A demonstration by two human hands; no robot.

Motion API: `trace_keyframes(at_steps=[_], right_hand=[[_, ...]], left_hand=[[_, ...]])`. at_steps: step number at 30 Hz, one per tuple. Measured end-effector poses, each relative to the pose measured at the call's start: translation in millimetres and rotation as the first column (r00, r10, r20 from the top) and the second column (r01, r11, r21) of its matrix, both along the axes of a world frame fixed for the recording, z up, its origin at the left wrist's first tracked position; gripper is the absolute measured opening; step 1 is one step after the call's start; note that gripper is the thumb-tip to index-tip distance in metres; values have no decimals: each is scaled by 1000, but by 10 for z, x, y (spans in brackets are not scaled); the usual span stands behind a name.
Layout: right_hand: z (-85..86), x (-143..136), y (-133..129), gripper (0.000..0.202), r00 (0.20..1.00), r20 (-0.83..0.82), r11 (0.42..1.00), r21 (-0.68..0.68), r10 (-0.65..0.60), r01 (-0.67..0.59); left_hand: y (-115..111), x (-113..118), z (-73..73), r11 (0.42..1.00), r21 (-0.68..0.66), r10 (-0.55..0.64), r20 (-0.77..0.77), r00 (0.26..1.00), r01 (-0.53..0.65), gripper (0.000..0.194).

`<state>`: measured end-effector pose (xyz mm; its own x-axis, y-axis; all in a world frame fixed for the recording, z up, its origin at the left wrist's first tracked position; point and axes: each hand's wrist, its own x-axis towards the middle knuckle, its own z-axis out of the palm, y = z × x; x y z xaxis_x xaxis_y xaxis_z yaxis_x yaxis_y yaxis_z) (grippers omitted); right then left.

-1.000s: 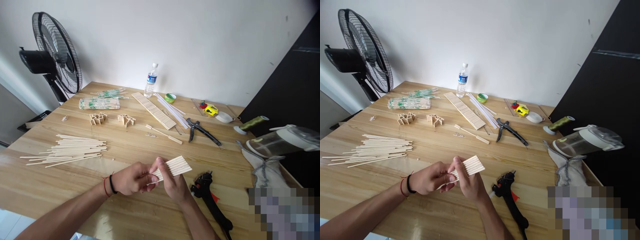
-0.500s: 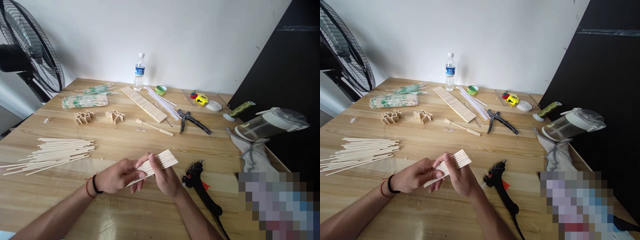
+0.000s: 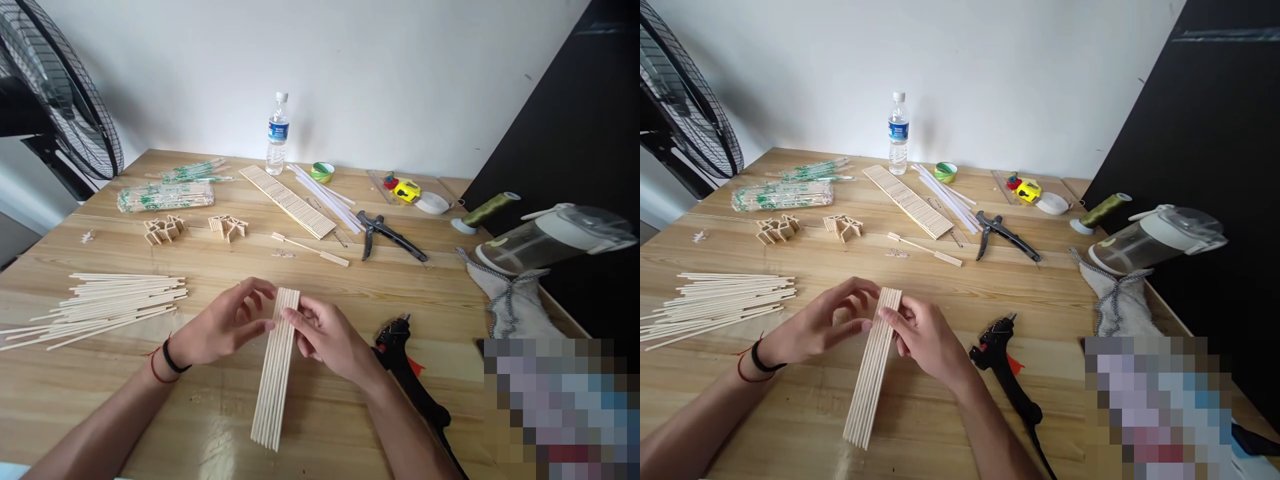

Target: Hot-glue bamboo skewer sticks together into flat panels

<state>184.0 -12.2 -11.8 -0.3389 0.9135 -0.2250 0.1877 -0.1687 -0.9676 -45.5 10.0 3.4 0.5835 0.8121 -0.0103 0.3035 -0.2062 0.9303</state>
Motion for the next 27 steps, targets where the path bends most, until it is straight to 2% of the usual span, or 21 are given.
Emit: trace_keyframes(at_steps=[1,3,5,6,9,13,17,21,27], right_hand=[[-1,-3,0,38,996,79,998,51,-31,27],[-1,4,3,40,965,224,981,163,-137,101],[3,23,7,40,931,307,964,237,-196,125],[6,33,7,36,924,333,963,248,-186,104],[20,47,-5,24,922,382,977,212,-71,-13],[9,18,-36,30,884,465,979,149,54,-138],[-33,-27,-51,46,851,525,973,188,16,-134],[-54,-48,-58,60,853,522,976,176,21,-132],[-42,-40,-66,64,861,509,982,146,28,-118]], left_hand=[[13,-19,-17,995,95,21,-21,1000,-19,41],[25,-38,-45,972,233,-19,-59,998,32,51],[18,-34,-57,946,302,-83,-116,990,115,58],[8,-25,-60,937,322,-92,-160,983,140,60],[-36,16,-79,923,354,-26,-334,942,151,67],[-94,64,-138,904,389,47,-506,861,180,86],[-141,85,-170,907,396,117,-565,817,145,91],[-181,100,-144,923,371,147,-586,797,102,79],[-182,121,-139,920,382,167,-587,792,90,78]])
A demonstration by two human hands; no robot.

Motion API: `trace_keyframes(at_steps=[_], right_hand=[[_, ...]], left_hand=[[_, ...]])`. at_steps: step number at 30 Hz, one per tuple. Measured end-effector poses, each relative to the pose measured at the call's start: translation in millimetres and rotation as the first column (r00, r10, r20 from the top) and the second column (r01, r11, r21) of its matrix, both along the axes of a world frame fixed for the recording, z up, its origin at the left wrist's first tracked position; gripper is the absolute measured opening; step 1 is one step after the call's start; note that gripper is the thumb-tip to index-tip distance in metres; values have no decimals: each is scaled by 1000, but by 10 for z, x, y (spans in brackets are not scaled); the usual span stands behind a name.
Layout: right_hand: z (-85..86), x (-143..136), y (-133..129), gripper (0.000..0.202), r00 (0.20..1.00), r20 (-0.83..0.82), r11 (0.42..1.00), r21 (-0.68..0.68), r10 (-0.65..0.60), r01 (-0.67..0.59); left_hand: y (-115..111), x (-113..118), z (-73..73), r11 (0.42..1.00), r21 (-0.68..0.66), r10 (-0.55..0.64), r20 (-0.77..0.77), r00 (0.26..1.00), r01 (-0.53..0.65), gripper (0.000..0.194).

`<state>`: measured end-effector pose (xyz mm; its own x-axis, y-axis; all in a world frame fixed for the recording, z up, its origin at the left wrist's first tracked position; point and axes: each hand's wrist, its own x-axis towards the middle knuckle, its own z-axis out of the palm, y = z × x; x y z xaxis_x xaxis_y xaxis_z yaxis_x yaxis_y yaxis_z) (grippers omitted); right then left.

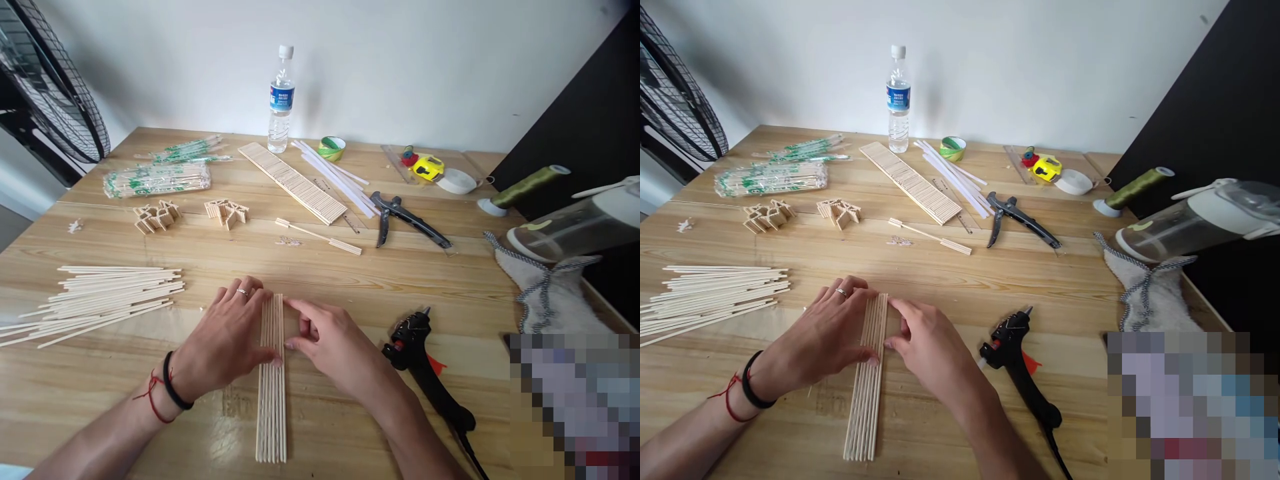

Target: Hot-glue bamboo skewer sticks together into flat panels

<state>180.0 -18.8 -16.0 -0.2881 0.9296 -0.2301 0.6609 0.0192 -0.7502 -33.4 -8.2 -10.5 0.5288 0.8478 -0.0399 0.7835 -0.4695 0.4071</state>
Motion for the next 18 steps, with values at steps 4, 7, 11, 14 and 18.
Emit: trace_keyframes(at_steps=[4,7,11,14,18], right_hand=[[-8,-5,-13,60,999,-33,1000,13,-5,6],[-27,-19,-22,61,998,-66,1000,-2,-24,24],[-46,-41,-7,57,995,-84,997,-45,-59,55],[-31,-25,16,44,992,-111,998,-3,-63,63],[46,56,40,9,970,-220,972,187,-102,144]], left_hand=[[7,32,-13,1000,3,9,5,1000,-9,75],[4,58,3,1000,-10,14,2,1000,-14,72],[12,50,16,1000,-20,5,16,1000,-4,72],[32,7,-12,1000,-11,-13,41,999,13,77],[73,-59,-68,999,9,-42,99,994,41,70]])
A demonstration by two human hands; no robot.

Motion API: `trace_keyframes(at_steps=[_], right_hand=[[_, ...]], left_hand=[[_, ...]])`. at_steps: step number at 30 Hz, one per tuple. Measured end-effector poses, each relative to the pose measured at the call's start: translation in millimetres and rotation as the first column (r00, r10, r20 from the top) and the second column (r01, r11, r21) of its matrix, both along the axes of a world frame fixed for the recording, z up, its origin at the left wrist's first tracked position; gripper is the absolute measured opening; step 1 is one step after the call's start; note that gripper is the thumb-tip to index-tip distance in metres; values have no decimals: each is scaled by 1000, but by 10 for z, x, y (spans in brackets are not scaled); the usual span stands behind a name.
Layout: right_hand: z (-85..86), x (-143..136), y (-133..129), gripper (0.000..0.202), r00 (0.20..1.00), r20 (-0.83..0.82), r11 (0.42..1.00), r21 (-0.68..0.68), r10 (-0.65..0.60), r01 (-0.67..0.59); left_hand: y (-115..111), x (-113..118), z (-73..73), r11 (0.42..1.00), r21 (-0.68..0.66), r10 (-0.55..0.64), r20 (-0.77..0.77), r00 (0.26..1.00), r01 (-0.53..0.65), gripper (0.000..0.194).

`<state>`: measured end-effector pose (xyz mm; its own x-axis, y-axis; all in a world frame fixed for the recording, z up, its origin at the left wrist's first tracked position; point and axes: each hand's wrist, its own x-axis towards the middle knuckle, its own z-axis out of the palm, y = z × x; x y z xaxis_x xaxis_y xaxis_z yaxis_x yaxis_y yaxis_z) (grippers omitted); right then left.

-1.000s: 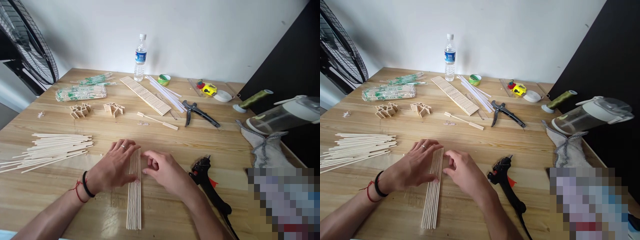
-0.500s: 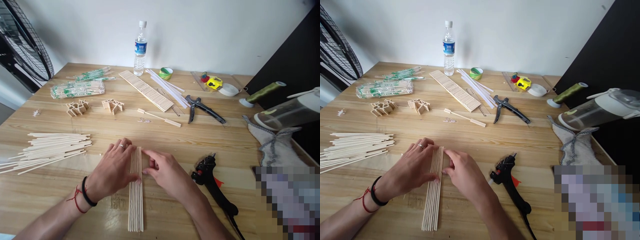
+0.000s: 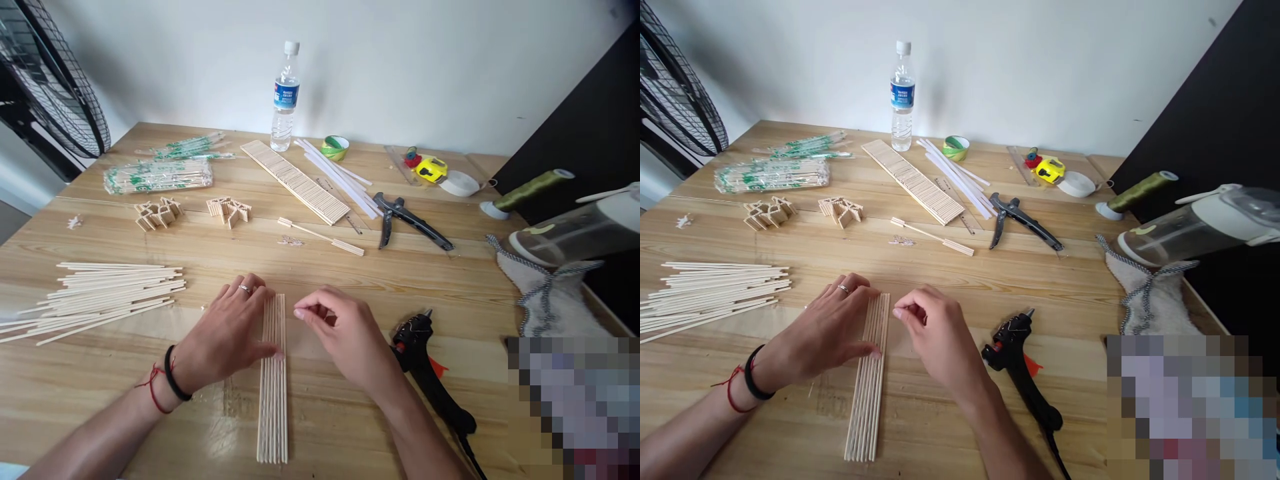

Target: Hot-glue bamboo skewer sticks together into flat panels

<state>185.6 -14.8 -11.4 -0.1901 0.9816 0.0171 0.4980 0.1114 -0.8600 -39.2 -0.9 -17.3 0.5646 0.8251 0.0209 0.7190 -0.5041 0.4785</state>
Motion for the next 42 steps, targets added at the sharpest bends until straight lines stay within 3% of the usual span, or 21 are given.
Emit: trace_keyframes(at_steps=[3,6,16,22,27,35,42], right_hand=[[44,40,9,16,997,-49,998,33,-55,56],[36,33,12,17,996,-83,999,3,-37,37],[-46,26,29,37,957,-272,988,-139,-99,63],[-41,4,40,49,778,-600,930,-363,-185,-59],[14,-49,14,52,650,-717,837,-499,-254,-223],[34,-98,-46,53,538,-804,751,-513,-252,-415],[55,-91,-56,50,386,-882,710,-453,-270,-539]], left_hand=[[45,-34,-11,1000,-5,-24,76,997,25,46],[91,-51,-1,999,-20,-39,148,988,42,30],[102,-7,-39,1000,29,-5,277,961,-3,18],[69,39,63,997,59,21,428,904,-51,16],[51,46,119,994,104,-22,522,853,-38,14],[-8,61,107,903,422,-137,452,881,-76,17],[-58,-7,98,864,496,-153,418,895,-84,30]])
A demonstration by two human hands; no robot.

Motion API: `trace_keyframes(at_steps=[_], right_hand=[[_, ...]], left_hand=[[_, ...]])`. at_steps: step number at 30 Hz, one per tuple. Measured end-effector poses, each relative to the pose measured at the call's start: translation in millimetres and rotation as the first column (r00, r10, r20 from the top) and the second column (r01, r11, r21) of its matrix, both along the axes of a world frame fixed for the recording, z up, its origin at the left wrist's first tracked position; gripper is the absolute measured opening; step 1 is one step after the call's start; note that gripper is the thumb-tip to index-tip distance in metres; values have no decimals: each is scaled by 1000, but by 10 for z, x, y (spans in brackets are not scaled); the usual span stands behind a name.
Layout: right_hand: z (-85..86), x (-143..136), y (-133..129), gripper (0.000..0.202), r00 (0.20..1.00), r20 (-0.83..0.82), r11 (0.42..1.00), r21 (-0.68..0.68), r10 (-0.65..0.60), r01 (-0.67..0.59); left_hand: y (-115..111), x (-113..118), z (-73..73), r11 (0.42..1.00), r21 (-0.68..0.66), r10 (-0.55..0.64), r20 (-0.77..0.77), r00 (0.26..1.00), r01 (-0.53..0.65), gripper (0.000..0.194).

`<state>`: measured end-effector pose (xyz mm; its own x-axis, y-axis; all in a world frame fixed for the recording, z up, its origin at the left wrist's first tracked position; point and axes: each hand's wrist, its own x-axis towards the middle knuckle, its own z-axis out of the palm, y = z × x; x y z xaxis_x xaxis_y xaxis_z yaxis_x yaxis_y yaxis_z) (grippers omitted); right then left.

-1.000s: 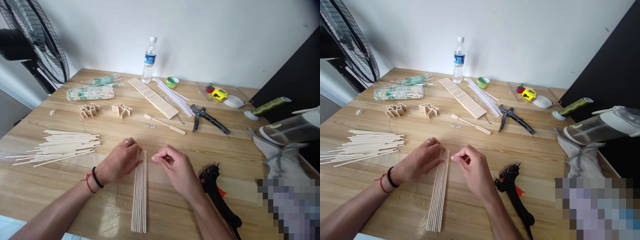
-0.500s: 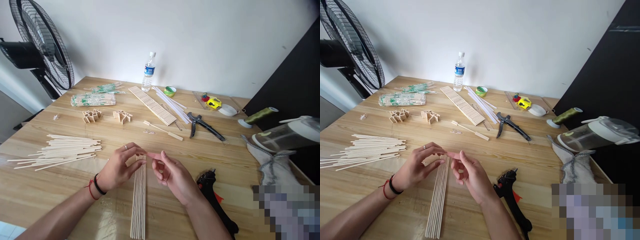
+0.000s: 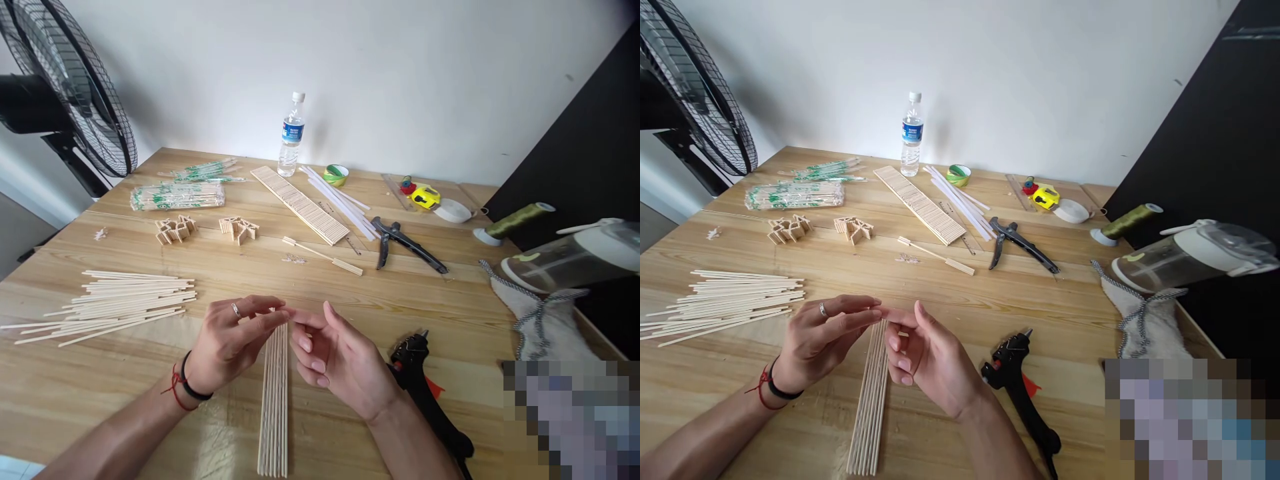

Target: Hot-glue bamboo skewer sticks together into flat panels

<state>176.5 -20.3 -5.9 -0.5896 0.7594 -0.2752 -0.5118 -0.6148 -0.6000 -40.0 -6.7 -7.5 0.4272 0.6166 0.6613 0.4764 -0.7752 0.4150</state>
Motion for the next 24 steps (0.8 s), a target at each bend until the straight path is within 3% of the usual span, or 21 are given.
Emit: trace_keyframes(at_steps=[7,12,18,24], right_hand=[[63,-14,-41,53,990,-134,998,55,38,-30],[83,-9,-50,59,978,-208,996,92,28,-9],[89,-3,-17,60,976,-200,989,107,-81,104],[71,-6,-13,66,987,-120,958,250,-110,137]], left_hand=[[-61,12,37,995,81,50,1,999,-50,27],[-82,37,74,988,68,139,-20,990,-138,19],[-22,64,125,992,-126,9,129,992,7,19],[13,76,132,963,-268,42,169,985,5,13]])
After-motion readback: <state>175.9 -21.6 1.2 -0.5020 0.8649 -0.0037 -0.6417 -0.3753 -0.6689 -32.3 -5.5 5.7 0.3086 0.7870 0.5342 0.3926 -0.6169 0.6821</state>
